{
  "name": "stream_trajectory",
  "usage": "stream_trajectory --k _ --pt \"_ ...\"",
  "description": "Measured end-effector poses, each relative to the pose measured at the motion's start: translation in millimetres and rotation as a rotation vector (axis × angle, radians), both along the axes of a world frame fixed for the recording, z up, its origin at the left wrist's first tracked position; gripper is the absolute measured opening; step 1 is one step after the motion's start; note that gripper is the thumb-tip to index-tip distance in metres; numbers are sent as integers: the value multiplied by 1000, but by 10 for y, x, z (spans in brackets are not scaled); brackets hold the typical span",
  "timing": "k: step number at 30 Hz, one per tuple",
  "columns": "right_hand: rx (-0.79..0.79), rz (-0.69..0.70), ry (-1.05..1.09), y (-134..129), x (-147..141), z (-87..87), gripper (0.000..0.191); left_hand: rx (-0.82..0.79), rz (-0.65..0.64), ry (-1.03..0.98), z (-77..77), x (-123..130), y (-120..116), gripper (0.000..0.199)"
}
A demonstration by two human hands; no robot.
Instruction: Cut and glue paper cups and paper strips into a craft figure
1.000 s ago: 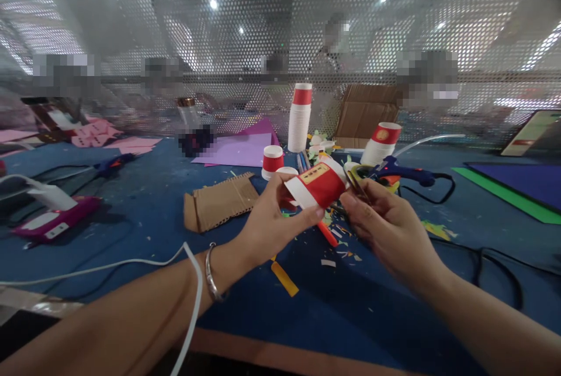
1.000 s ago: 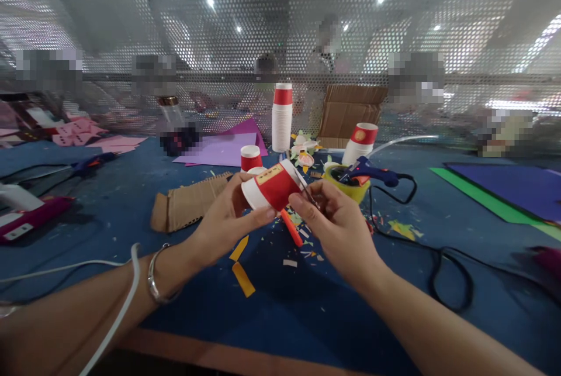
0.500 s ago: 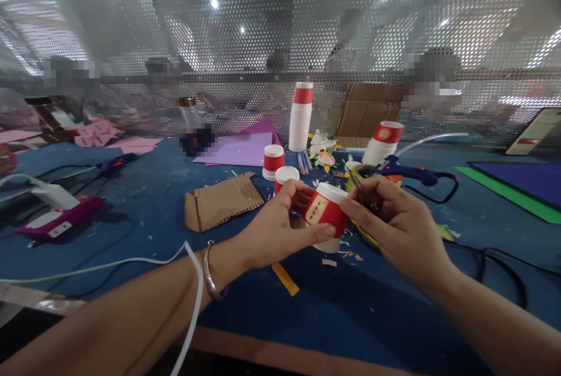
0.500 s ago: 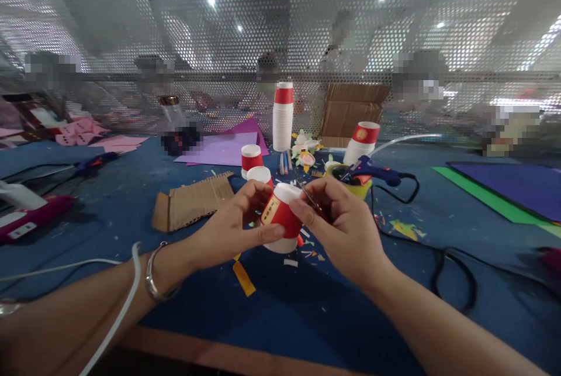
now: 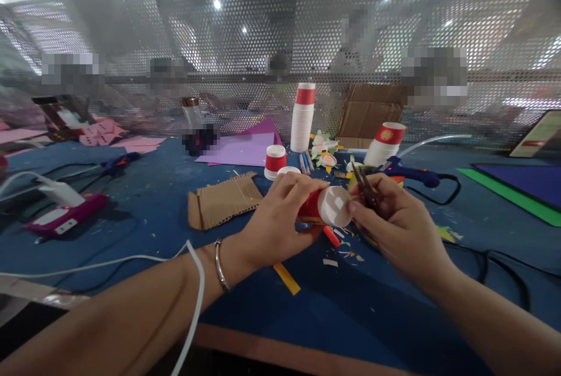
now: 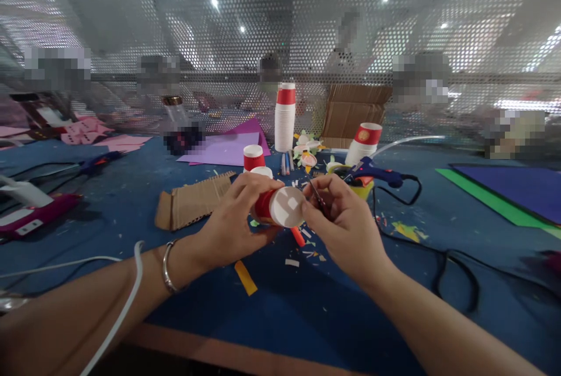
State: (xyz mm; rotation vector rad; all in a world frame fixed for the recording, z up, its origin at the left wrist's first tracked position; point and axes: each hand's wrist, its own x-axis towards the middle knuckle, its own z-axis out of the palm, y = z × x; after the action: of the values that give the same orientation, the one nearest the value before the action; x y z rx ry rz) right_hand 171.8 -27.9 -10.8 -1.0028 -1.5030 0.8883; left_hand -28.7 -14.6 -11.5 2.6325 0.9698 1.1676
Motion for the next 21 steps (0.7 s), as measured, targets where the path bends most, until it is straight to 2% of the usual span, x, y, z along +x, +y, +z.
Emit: stream_trajectory --k 3,5,8,10,12,13,15,18,20,21 --pt "23 -33 -25 22 22 -17 16 -28 -50 19 19 -3 22 58" --pt "31 -61 -34 45 43 -31 16 -82 -45 -14 78 -49 124 58" --pt "8 -104 -3 71 77 -45 14 -195 154 -242 207 -278 500 32" --pt "-17 -123 28 78 94 -45 12 -148 396 -350 274 -566 858 28" --pt "-40 -125 33 80 105 -41 11 -111 707 -351 292 -937 1205 33" --pt "-43 -124 28 80 108 -41 11 -111 796 -359 280 -1137 1347 33" --pt "-39 -131 10 78 111 -48 10 -114 930 -375 224 -1524 1539 34" --pt "-26 -151 -24 80 111 -77 10 -118 1089 -396 106 -1999 1628 41" --pt "-27 -179 -53 89 109 -99 11 -118 1108 -401 46 -2223 1632 49" --pt "-33 -195 -66 96 108 -107 12 -122 1082 -401 29 -2308 1640 44"
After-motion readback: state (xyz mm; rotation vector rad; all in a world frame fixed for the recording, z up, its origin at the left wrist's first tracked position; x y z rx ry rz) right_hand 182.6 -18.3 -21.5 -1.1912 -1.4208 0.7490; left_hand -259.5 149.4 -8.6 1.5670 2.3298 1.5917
